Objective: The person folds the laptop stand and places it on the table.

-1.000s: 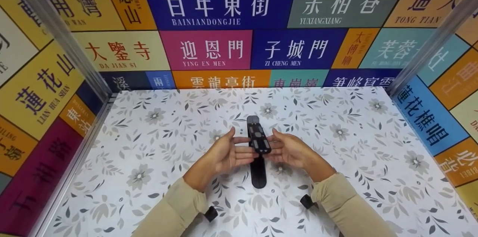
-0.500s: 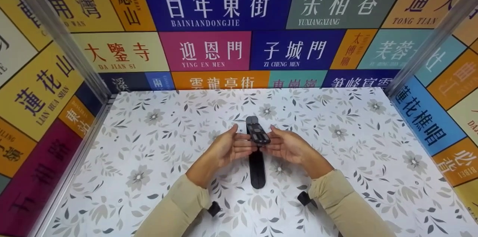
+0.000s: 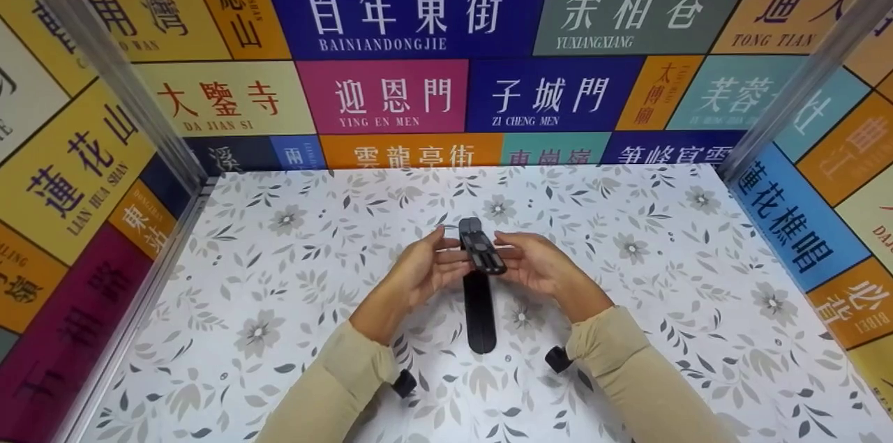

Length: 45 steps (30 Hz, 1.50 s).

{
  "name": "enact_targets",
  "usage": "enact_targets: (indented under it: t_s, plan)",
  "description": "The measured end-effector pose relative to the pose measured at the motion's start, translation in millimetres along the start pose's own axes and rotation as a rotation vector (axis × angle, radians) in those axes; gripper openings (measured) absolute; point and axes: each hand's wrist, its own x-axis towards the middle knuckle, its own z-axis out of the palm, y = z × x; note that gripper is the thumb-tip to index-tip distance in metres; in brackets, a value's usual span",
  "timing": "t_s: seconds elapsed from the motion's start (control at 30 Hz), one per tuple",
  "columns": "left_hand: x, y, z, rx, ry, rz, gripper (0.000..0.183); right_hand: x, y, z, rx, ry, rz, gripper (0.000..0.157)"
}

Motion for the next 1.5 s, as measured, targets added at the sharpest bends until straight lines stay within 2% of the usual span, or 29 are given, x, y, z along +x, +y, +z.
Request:
enact_targets:
  t_s: [0.1, 0.17, 0.27, 0.37, 0.53, 0.77, 0.9, 1.0, 1.1, 1.2, 1.27, 1.33, 1.5]
  plan:
    - [0.3, -0.7, 0.1, -0.009, 0.011, -0.002, 0.061, 2, 3, -0.8, -0.030, -0.009, -0.033, 0.027]
    - [0.4, -2.0, -0.3, 0.008, 0.014, -0.004, 0.057, 2, 5, -1.5, -0.067, -0.007, -0.045, 0.031]
    - [0.4, -5.8, -1.8, 0.081, 0.009, -0.002, 0.047, 2, 9, -2.1, -0.117, 0.007, -0.032, 0.045]
    - [1.5, -12.7, -4.9, 0.201, -0.011, 0.023, 0.038, 2, 15, -2.9, -0.193, 0.018, 0.000, 0.057]
    - [4.6, -23.9, -8.9, 0.410, 0.014, 0.074, 0.038, 4, 24, -2.1, -0.361, 0.047, 0.015, 0.060]
    - [9.4, -30.4, -11.5, 0.723, 0.085, 0.147, 0.033, 4, 33, 3.6, -0.608, 0.118, -0.080, 0.057]
    - [7.7, -31.1, -12.2, 0.899, 0.075, 0.182, 0.032, 2, 35, 3.9, -0.739, 0.142, -0.152, 0.057]
    - [0.9, -30.8, -11.7, 1.133, 0.043, 0.211, 0.041, -3, 36, 1.9, -0.960, 0.113, -0.224, 0.066]
    - [-11.9, -30.1, -9.7, 1.477, 0.011, 0.227, 0.077, -14, 36, 1.7, -1.236, 0.057, -0.289, 0.100]
    - [-25.7, -31.7, -5.3, 1.704, -0.044, 0.167, 0.114, -27, 38, 3.2, -1.445, -0.022, -0.292, 0.134]
    - [-31.8, -34.0, -2.2, 1.772, -0.063, 0.112, 0.125, -33, 40, 4.4, -1.550, -0.062, -0.293, 0.144]
    - [-34.6, -37.1, 0.7, 1.780, -0.066, 0.070, 0.127, -37, 43, 5.2, -1.599, -0.076, -0.286, 0.145]
    - [-29.2, -43.9, 5.2, 1.782, -0.036, 0.070, 0.124, -40, 44, 5.8, -1.642, -0.046, -0.277, 0.141]
